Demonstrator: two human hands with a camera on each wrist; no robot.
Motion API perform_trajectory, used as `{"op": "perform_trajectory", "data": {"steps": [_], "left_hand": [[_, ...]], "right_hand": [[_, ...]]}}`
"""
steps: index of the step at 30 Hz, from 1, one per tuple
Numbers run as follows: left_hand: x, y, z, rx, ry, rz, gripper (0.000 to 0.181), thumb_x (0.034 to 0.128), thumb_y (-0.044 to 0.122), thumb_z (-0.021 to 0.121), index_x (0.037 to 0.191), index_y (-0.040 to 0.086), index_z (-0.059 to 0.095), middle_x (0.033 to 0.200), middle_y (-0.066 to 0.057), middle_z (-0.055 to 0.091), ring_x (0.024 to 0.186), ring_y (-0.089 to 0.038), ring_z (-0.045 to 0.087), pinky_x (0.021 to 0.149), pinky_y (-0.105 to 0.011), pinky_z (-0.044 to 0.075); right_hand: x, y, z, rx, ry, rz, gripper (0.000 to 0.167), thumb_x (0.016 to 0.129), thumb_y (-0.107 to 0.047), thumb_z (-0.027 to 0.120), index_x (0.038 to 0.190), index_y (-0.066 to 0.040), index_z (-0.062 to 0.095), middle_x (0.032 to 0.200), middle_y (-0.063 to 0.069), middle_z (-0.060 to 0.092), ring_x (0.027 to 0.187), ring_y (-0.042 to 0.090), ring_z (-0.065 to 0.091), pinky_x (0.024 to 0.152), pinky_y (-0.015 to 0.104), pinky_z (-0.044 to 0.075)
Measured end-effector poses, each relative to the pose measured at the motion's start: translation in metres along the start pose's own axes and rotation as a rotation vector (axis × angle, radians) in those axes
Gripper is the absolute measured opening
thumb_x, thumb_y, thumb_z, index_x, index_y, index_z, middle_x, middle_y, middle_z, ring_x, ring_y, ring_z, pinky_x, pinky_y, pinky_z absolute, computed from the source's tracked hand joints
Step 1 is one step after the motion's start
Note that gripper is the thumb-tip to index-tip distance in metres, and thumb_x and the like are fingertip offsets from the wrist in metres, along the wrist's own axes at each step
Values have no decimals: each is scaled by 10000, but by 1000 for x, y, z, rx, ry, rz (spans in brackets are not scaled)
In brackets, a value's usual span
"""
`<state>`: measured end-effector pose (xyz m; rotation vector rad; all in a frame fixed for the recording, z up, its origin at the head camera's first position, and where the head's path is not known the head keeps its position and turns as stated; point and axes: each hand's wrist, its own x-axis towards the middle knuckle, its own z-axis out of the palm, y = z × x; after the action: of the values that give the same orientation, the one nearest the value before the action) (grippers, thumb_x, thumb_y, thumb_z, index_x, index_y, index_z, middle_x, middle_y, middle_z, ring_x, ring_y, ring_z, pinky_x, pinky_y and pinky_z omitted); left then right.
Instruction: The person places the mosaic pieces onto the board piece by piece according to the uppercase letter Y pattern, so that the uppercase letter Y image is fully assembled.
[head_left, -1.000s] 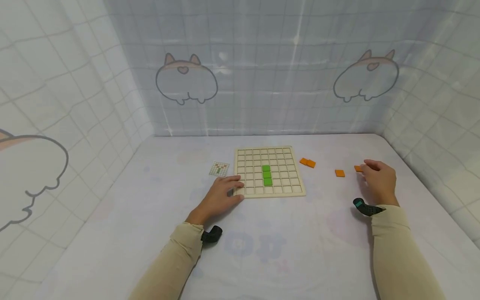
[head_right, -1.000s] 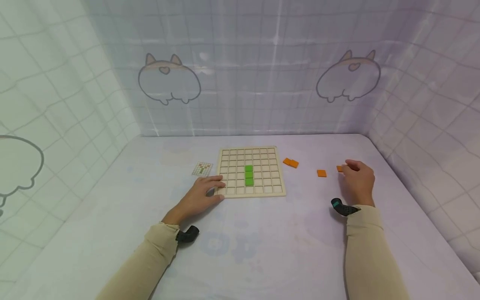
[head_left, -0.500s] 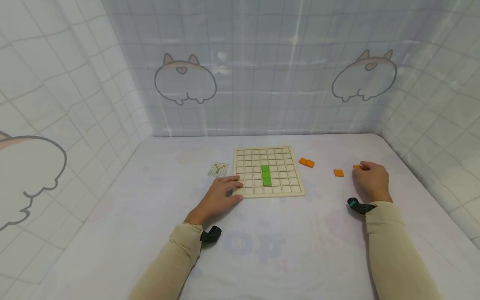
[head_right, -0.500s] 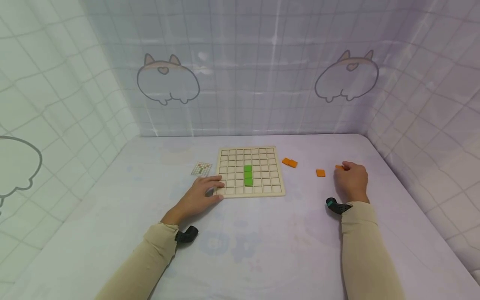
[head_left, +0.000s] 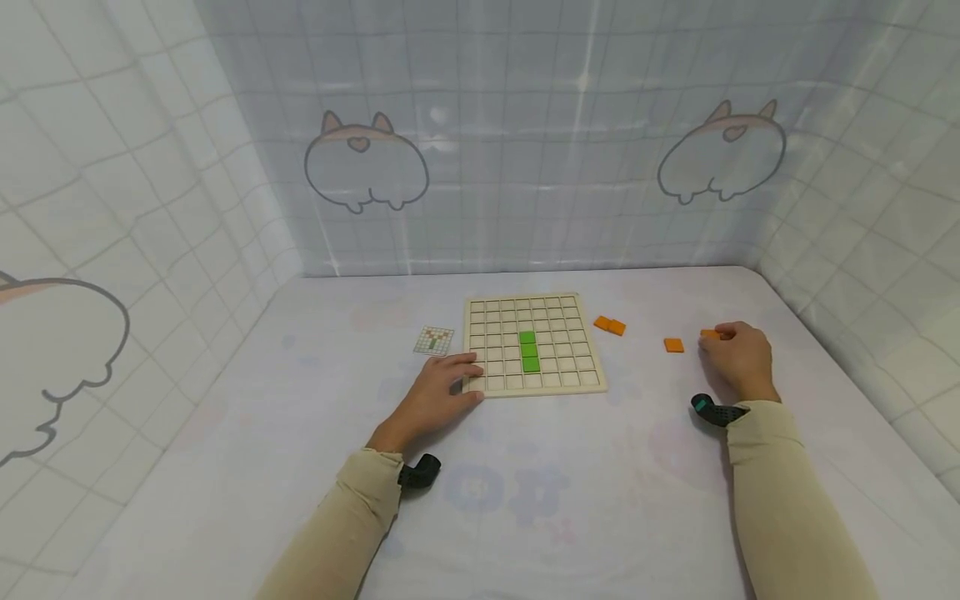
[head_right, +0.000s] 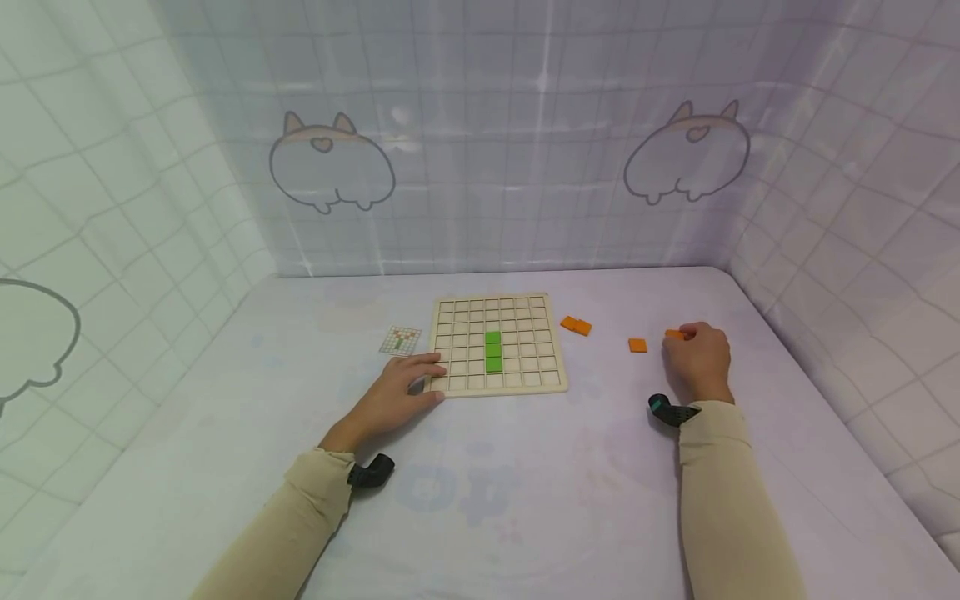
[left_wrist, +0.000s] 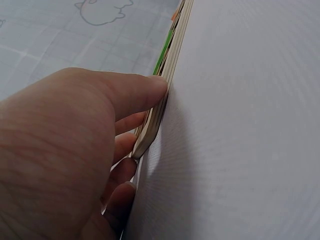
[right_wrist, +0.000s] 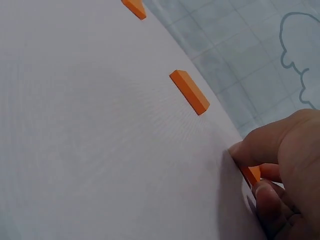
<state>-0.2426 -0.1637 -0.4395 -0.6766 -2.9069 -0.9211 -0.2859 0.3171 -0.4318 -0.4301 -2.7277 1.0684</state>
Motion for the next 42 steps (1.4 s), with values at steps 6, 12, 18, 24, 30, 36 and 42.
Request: {"op": "perform_trajectory", "data": {"steps": [6,12,18,24,30,36,42], "left_hand": [[-1,0,0,-6,6,0,410,941,293,711,1321,148,663,1530,-5,461,1403,-317,352,1088,-501,336],[0,0,1,-5,6,-7,409,938,298,712,1320,157,665,1529,9,463,1396,-304,359,1084,-493,342],[1,-1,2,-3,1,-4,414,938,308,710,1322,159,664,1530,13,461,1386,-300,366,1082,-491,343],[1,-2,2,-1,2,-8,419,933,303,717,1321,154,665,1528,9,463,1391,-301,364,1089,-498,335],[2,-1,2,-1,-8,-30,419,940,324,707,1325,165,661,1532,30,455,1395,-285,354,1097,-487,330],[1,1,0,-6,-2,-20,422,938,308,711,1326,151,660,1532,6,459,1409,-301,340,1096,-505,326],[0,2,-1,-9,2,-6,418,936,295,715,1322,140,663,1529,-6,463,1395,-311,353,1087,-506,334]], "right_hand": [[0,2,1,24,17,-5,574,966,-289,591,1368,109,489,1262,307,517,1121,443,486,914,512,429],[-1,3,4,75,16,0,595,981,-342,576,1391,77,473,1315,296,505,1181,435,477,985,542,416],[-2,3,5,113,28,-5,587,989,-359,581,1399,51,488,1301,293,526,1171,433,495,969,532,429],[-3,3,6,147,55,-7,545,986,-344,595,1385,19,516,1247,248,546,1097,377,511,850,407,433],[-3,2,6,160,70,-3,538,983,-331,608,1392,6,515,1230,226,552,1061,344,515,777,321,424],[-4,-3,6,190,49,-8,590,986,-376,604,1420,5,483,1253,224,546,1037,313,542,732,247,457],[-5,-12,7,436,-20,35,609,958,-419,665,1400,-57,453,1127,53,621,841,142,656,678,179,527]]}}
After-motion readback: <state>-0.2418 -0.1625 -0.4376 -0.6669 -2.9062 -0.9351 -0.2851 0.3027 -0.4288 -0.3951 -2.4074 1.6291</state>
